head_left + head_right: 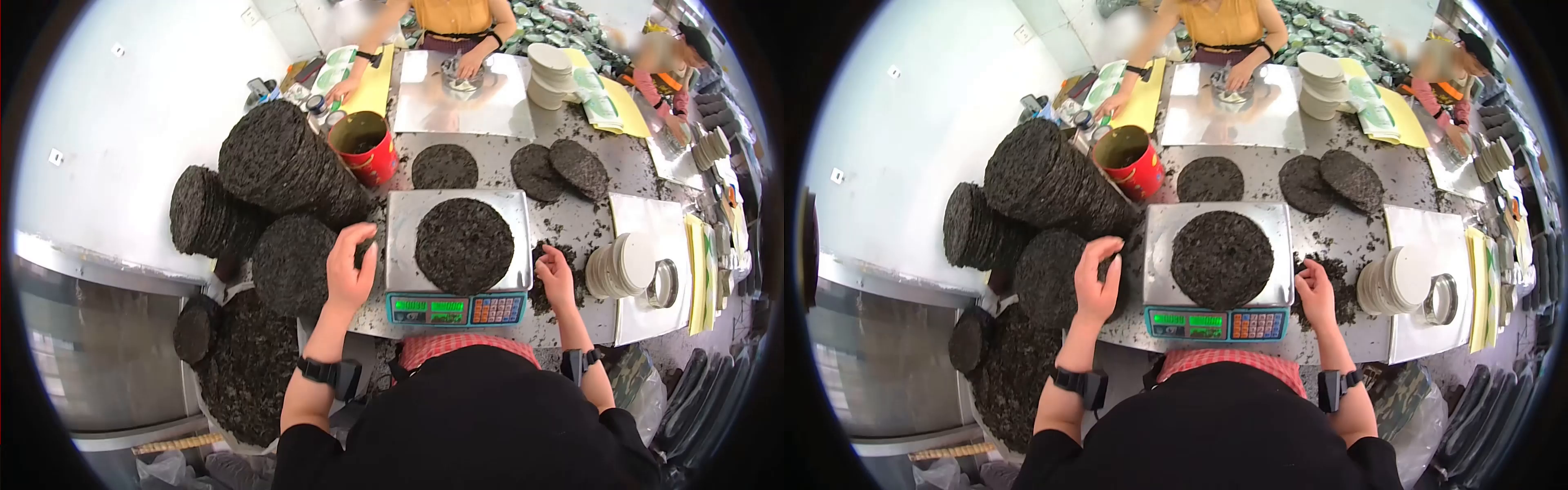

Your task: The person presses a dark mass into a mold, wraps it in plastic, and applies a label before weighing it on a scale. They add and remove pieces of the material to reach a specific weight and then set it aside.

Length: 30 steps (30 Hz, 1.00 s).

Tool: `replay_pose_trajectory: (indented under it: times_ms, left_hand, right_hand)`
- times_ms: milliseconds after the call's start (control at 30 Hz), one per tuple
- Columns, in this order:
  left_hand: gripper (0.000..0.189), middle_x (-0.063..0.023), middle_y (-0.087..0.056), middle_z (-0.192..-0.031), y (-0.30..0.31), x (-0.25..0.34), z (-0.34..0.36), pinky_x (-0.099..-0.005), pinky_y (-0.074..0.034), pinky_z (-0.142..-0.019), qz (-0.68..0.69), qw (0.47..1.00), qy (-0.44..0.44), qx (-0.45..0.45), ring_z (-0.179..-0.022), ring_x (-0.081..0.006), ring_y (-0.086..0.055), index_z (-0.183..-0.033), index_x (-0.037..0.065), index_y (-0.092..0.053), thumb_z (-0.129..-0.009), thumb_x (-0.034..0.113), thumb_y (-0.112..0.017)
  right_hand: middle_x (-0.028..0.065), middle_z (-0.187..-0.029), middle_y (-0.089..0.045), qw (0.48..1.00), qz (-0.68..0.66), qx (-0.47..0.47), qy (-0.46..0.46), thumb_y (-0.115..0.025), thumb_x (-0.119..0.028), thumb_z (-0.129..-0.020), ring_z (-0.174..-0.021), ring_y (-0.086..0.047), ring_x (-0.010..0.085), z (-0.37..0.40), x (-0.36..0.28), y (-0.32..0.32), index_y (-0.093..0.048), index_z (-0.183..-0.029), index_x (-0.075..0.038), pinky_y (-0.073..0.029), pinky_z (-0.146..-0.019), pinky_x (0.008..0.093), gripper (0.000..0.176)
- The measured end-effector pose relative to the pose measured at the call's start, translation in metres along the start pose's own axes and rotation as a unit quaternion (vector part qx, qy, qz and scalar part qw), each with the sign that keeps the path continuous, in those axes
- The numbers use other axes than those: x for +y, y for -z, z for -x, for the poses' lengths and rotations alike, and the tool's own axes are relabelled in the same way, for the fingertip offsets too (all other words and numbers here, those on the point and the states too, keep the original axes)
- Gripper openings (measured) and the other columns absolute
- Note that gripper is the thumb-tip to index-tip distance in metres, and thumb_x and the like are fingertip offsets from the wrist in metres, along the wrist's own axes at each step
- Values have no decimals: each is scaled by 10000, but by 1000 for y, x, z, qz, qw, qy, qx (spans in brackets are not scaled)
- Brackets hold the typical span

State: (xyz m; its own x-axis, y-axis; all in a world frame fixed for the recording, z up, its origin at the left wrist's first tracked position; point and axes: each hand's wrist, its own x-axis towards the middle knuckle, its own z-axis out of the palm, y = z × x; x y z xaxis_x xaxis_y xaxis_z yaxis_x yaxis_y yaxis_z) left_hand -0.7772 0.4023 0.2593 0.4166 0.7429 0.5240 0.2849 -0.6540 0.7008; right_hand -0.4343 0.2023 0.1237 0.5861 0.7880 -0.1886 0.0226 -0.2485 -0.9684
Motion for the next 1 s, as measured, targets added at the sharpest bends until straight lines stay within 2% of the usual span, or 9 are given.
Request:
replay_pose_trajectory:
  times_ms: [133,233,433,600,733,833,900,933,1000]
  left_hand:
    - [319,-189,-603,-1120,-46,-7,-36,-386,-452,-941,11,995,-15,-93,-1061,-344,-586,-1164,-3,-555,-871,121,-569]
    - [658,-176,-325,-1469,-131,-52,12,-563,-221,-1100,-219,943,-33,-246,-1395,-343,-243,-1409,41,-334,-880,341,-584]
    - [719,-205,-233,-1515,-155,-53,38,-534,-193,-1117,-232,953,10,-195,-1424,-341,-171,-1437,-50,-247,-904,320,-558]
    - [712,-203,-236,-1512,-156,-51,37,-514,-199,-1122,-250,948,15,-197,-1422,-325,-188,-1434,-74,-222,-910,289,-540]
    - [709,-191,-240,-1514,-160,-52,36,-540,-188,-1117,-300,929,10,-218,-1425,-309,-191,-1444,-45,-232,-907,315,-523]
    - [702,-175,-248,-1517,-164,-61,39,-555,-190,-1108,-313,927,-11,-206,-1426,-300,-196,-1448,-23,-248,-898,332,-503]
    - [694,-157,-239,-1527,-168,-71,42,-567,-185,-1104,-323,925,-16,-202,-1429,-294,-189,-1448,-8,-264,-893,342,-492]
    - [697,-147,-227,-1536,-165,-60,39,-585,-171,-1101,-349,911,-2,-221,-1435,-288,-178,-1450,2,-267,-891,354,-488]
    - [689,-145,-211,-1543,-163,-50,35,-606,-153,-1098,-348,907,16,-236,-1440,-284,-164,-1453,9,-264,-899,348,-491]
  right_hand:
    - [121,-1030,-536,993,97,-30,-60,-704,-255,-832,-862,-597,176,-7,-34,-32,-423,-1295,44,-492,-731,296,619]
    - [259,-1179,-486,940,340,-31,18,-731,-449,-747,-1082,-536,381,-28,-37,-61,-386,-1314,70,-468,-900,387,843]
    - [226,-1230,-442,866,451,28,214,-807,-292,-682,-1148,-459,370,-11,-82,-83,-392,-1298,55,-416,-970,422,820]
    - [193,-1243,-507,898,354,33,260,-784,-213,-704,-1192,-467,361,-25,-89,-79,-450,-1177,-20,-396,-995,406,610]
    - [231,-1287,-509,994,-32,-106,2,-726,-129,-726,-1198,-475,397,-35,-87,-107,-442,-1238,5,-410,-989,421,601]
    - [234,-1329,-485,975,188,-119,15,-659,-46,-735,-1237,-459,387,-18,-78,-126,-429,-1320,-16,-398,-1020,415,629]
    - [233,-1329,-493,797,406,-225,387,-596,11,-755,-1273,-442,363,21,-70,-132,-442,-1349,-26,-380,-1052,390,614]
    - [225,-1264,-544,858,264,-219,381,-550,32,-760,-1238,-491,347,20,-70,-123,-465,-1332,-20,-415,-1026,398,581]
    - [197,-1136,-631,981,156,-43,110,-627,-63,-815,-1057,-618,309,23,-67,-93,-597,-1185,5,-484,-912,371,377]
